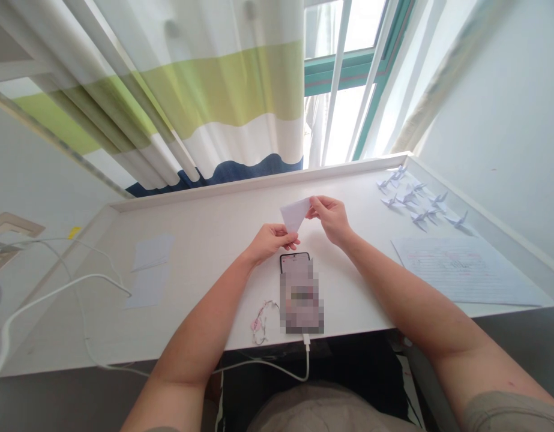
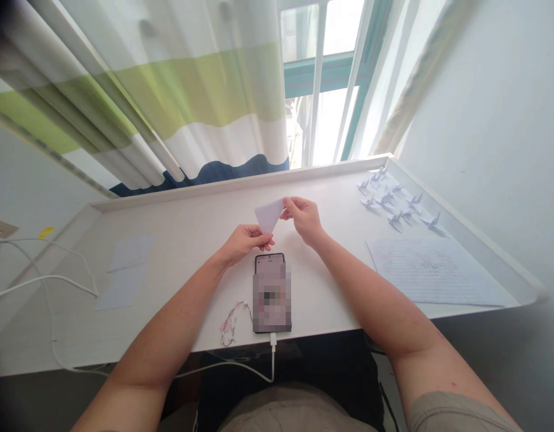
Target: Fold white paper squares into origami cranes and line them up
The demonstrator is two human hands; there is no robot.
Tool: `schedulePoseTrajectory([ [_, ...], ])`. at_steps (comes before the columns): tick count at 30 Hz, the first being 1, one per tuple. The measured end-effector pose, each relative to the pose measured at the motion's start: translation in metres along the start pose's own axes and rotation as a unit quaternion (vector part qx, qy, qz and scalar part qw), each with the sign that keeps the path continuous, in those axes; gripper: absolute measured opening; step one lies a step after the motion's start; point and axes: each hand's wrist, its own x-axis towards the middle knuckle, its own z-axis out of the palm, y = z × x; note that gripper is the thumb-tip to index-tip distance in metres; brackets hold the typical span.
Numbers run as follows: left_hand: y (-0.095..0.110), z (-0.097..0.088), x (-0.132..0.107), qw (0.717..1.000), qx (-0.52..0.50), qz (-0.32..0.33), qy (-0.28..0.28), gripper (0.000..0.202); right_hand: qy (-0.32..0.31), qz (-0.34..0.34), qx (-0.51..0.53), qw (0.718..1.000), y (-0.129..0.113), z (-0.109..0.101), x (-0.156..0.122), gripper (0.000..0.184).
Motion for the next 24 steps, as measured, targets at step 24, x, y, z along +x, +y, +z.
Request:
schedulePoseTrajectory([
  [24, 0.0015, 0.0044, -0.0020, 0.999, -0.023, -0.021, -0.044, 0.052, 0.017, -0.016, 0.079, 0.997, 0.0023, 0.0018, 0.0001, 0.043],
])
